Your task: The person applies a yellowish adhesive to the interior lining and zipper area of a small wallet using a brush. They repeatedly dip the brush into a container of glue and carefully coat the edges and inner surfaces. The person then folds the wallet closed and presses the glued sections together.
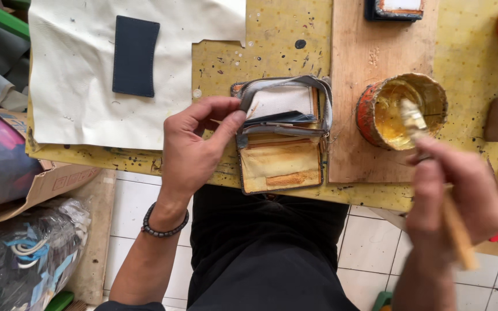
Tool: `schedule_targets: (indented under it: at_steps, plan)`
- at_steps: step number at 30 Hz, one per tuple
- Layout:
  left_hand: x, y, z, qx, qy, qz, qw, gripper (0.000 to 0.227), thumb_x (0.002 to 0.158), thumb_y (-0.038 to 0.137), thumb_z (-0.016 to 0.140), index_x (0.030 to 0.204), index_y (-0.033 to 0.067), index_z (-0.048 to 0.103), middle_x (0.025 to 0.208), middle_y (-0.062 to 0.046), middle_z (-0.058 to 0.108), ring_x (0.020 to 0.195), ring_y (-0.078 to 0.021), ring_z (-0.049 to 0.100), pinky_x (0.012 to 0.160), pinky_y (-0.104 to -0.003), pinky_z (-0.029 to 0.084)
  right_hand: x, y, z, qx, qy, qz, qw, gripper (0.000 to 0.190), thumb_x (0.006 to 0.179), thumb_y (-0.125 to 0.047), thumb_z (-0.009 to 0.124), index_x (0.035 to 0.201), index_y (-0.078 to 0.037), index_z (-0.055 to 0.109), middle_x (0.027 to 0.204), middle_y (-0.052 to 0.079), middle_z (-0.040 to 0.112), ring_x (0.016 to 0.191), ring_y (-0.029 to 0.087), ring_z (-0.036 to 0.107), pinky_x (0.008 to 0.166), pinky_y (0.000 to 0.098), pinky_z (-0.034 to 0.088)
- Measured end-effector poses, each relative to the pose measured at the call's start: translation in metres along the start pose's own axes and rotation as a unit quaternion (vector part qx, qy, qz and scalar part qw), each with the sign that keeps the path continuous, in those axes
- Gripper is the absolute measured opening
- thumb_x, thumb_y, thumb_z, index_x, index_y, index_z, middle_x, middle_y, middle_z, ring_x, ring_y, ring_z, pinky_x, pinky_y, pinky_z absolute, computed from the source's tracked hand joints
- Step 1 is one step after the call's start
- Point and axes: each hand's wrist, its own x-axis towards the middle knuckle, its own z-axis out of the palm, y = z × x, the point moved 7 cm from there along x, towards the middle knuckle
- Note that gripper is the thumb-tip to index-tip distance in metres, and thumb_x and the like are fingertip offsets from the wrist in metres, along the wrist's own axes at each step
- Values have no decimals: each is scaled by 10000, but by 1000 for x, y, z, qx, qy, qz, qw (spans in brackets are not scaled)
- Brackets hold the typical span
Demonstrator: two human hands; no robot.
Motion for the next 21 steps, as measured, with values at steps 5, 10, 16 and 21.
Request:
schedule_targets:
  at_steps: [5,10,16,21]
  plan:
    - [1,-15,-1,-65,8,-44,997,151,971,88,754,1113,36,756,993,-20,760,865,-78,705,807,-196,623,25,43,-16,-25,-64,127,990,145,1165,82,724,1266,126,630,1099,206,671,910,203,631,804,262,523]
    - [-1,-20,-3,-84,16,-72,994,186,961,97,751,1129,17,756,1007,-43,777,900,-83,715,837,-207,650,36,43,-5,-97,-123,72,985,62,1116,116,783,1162,126,743,1042,198,718,860,186,651,783,270,531]
    - [0,-19,-4,-102,-5,-82,991,123,972,86,733,1063,7,754,919,-41,766,813,-93,720,805,-216,658,23,90,-18,-34,-108,163,980,74,1165,60,739,1218,55,687,1029,139,674,850,144,600,719,235,467]
    - [4,-33,-1,-142,10,-109,984,117,961,129,739,1026,37,769,841,-48,788,732,-62,710,611,-191,600,-7,157,-35,204,26,327,922,173,1111,-330,593,1204,-193,642,942,-84,594,720,-36,532,622,113,349]
